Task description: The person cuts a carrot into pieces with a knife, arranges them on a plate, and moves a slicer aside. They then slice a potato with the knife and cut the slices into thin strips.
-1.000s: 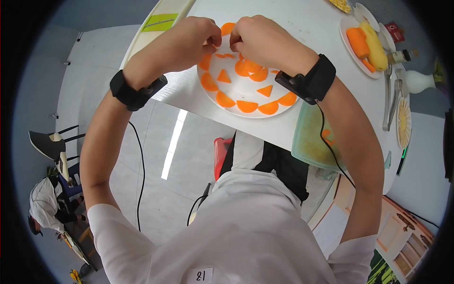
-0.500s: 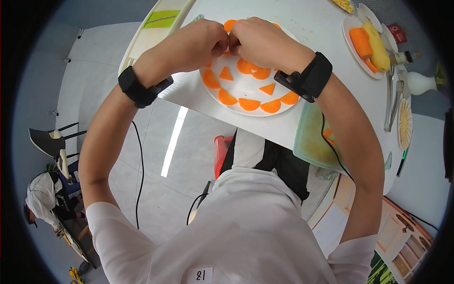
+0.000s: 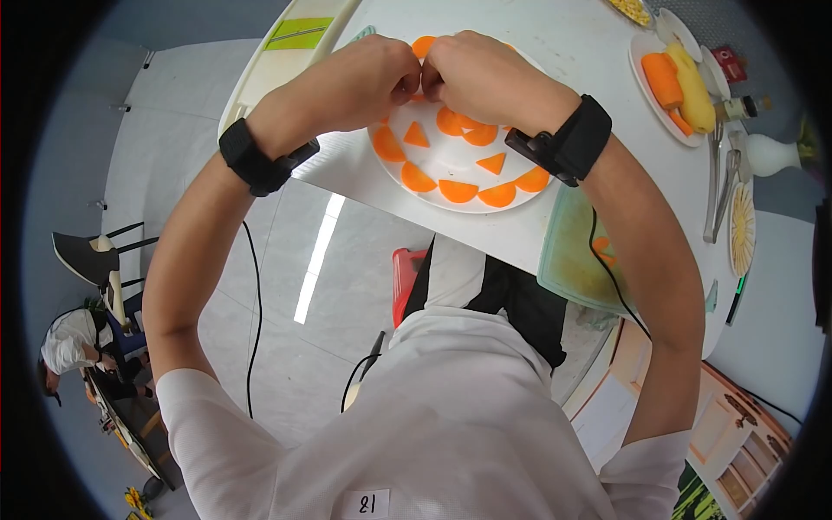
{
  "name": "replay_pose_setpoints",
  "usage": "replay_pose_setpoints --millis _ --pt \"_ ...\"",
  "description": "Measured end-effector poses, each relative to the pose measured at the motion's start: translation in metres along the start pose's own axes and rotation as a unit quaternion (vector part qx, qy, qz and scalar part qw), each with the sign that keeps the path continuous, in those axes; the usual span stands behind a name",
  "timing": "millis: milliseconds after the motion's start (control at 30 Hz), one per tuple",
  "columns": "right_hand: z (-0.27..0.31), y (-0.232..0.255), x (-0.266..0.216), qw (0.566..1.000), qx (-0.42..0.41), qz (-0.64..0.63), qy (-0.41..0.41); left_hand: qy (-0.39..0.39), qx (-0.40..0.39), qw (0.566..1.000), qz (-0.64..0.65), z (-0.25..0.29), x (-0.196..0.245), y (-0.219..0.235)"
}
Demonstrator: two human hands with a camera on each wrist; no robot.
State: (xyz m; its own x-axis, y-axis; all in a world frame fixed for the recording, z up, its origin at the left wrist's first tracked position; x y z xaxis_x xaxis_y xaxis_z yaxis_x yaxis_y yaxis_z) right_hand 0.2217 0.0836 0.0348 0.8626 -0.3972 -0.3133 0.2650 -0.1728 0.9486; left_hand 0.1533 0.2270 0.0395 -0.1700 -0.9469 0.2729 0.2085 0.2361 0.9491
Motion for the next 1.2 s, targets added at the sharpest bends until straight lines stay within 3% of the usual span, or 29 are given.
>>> replay_pose_setpoints --millis 67,167,367,533,633,733,1067,1200 --pt "-0.001 -0.001 0.003 1.000 0.006 -0.008 0.001 -0.003 -0.001 1.000 -0.004 0.000 -0.001 0.000" --pt "0.000 0.003 0.009 0.999 0.024 -0.040 -0.006 0.000 0.069 0.997 0.029 0.005 -0.002 0.006" --pt "-0.002 0.036 0.013 0.998 0.019 -0.064 0.004 0.031 0.094 0.994 0.038 0.013 -0.005 0.027" --pt "0.000 0.050 0.010 0.995 0.022 -0.084 -0.045 0.020 0.080 0.996 0.045 0.015 -0.003 0.021" --pt "0.000 0.032 0.017 0.994 0.058 -0.089 -0.032 0.032 0.070 0.995 0.061 0.012 0.001 0.018" --pt "0.002 0.033 0.007 0.996 -0.010 -0.060 -0.070 0.029 0.062 0.995 0.069 0.010 0.001 0.012" --pt "-0.002 0.000 0.009 0.996 -0.003 -0.080 -0.024 -0.027 0.037 0.998 0.040 0.006 0.002 0.002" --pt "0.001 0.001 0.007 0.996 -0.002 -0.085 -0.018 -0.016 0.030 0.999 0.033 0.003 0.003 0.000"
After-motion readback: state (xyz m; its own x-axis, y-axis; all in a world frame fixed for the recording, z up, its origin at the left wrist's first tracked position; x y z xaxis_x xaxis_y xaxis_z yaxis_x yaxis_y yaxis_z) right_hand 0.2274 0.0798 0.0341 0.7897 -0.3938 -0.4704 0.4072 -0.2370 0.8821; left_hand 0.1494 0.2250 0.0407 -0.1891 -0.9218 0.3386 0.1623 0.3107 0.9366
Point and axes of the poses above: each hand's wrist, its own z-axis away from the middle knuckle, its own y-axis out of the back of the hand, x = y × z, the point moved 2 cm from there along -z, towards the middle knuckle, and after that the axes turned 2 degrees about x, right-handed, at the moved point
